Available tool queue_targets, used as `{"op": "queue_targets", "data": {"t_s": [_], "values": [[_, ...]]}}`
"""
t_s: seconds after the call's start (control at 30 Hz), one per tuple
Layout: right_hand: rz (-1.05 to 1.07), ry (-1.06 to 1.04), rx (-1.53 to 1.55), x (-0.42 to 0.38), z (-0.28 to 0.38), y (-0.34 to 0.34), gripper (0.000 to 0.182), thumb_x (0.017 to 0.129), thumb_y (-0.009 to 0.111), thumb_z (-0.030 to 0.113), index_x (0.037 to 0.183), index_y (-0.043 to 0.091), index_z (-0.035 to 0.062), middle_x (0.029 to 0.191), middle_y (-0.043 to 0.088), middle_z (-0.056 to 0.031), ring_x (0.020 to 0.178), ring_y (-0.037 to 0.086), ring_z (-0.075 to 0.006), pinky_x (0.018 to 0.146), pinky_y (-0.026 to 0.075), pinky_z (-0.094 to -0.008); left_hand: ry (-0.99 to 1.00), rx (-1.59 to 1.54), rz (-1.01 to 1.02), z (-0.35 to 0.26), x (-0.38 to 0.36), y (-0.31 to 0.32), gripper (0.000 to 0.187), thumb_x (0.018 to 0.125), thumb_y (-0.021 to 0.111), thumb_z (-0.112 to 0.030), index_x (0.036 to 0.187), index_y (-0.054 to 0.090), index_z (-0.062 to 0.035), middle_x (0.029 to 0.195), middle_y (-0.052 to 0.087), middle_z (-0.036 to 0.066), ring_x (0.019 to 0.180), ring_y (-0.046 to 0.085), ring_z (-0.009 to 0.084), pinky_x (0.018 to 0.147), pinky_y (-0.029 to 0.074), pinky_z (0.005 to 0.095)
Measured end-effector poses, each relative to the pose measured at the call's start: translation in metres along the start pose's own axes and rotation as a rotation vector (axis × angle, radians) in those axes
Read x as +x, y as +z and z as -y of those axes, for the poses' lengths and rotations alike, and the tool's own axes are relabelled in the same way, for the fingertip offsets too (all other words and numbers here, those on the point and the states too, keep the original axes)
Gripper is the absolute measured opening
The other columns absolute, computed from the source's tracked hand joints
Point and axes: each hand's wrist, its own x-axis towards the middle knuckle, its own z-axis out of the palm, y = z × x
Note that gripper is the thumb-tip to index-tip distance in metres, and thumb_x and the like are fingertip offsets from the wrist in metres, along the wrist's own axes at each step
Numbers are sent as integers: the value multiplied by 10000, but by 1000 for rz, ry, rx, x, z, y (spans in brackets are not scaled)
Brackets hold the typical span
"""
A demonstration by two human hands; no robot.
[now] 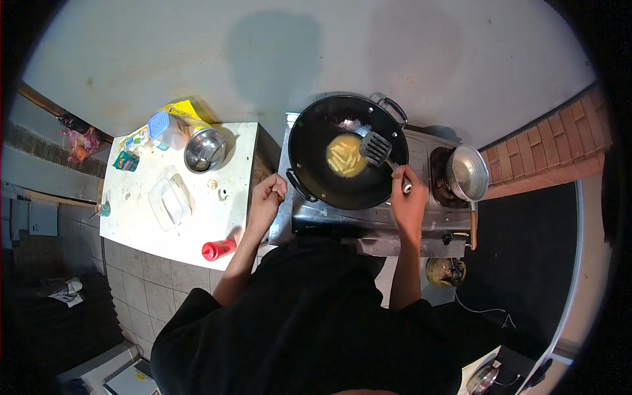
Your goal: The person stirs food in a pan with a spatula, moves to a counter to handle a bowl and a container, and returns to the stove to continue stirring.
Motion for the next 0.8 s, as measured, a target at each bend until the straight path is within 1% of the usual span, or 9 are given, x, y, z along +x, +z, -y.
{"op": "queue_targets", "data": {"t_s": [0.07, 0.1, 0.17, 0.47, 0.6, 0.67, 0.7, 0.77, 0.8], "values": [[-38, -100, 9, 0, -6, 4, 194, 991, 568, 148, 915, 602, -26, 708, 608, -150, 628, 531, -136, 605, 445, -316, -6, -10, 7, 1, 1, 1, 264, 715, 325, 127, 784, 523, -33, 635, 400, -29, 595, 354, 58, 544, 254, 240], [-38, -94, 8, -1, -3, 2, 194, 991, 568, 148, 915, 602, -26, 708, 608, -150, 628, 531, -136, 605, 445, -316, -7, -19, 12, 0, 1, 1, 267, 711, 322, 129, 780, 523, -33, 641, 399, -28, 600, 355, 59, 546, 255, 240], [26, -15, 43, -1, 7, -2, 159, 961, 562, 115, 924, 624, -27, 840, 642, -238, 788, 625, -420, 713, 481, -418, -8, -13, 19, -4, -1, 3, 271, 711, 319, 131, 779, 524, -32, 641, 391, -29, 601, 350, 60, 546, 254, 241], [-3, -28, -110, 7, -12, 21, 172, 935, 596, 160, 908, 655, 1, 753, 638, -230, 704, 634, -412, 646, 475, -438, -4, -62, 11, 0, 0, 11, 277, 731, 309, 129, 791, 528, -31, 641, 405, -35, 591, 350, 48, 538, 248, 239], [95, 106, 51, 8, -6, 30, 188, 949, 589, 168, 913, 658, -4, 747, 639, -228, 700, 656, -363, 640, 474, -405, 37, 3, 15, -4, -4, 14, 274, 734, 310, 131, 788, 526, -29, 639, 420, -31, 590, 364, 50, 540, 255, 239], [90, 41, 144, 7, -13, 36, 202, 984, 568, 164, 878, 612, -3, 638, 495, -64, 622, 447, -64, 572, 391, -271, 45, -3, 8, -5, -4, 13, 273, 737, 310, 132, 787, 525, -29, 637, 419, -31, 589, 363, 49, 539, 255, 238], [97, 36, 140, 9, -7, 32, 202, 984, 568, 164, 878, 612, -3, 638, 495, -64, 622, 447, -64, 572, 391, -271, 28, -28, 14, -3, -3, 10, 272, 739, 311, 132, 785, 524, -29, 636, 415, -31, 586, 360, 50, 539, 254, 238], [168, 85, 107, 12, 6, 22, 193, 974, 561, 152, 911, 641, -13, 743, 631, -200, 666, 637, -296, 656, 478, -360, 8, -60, 10, 0, -5, 9, 270, 741, 311, 132, 784, 523, -30, 635, 411, -32, 583, 357, 51, 538, 253, 238], [174, 79, 105, 14, 11, 18, 193, 974, 561, 152, 911, 641, -13, 743, 631, -200, 666, 637, -296, 656, 478, -360, 16, -49, -5, -3, -5, 10, 271, 739, 311, 133, 783, 522, -30, 632, 407, -32, 580, 353, 51, 538, 251, 238]]}}
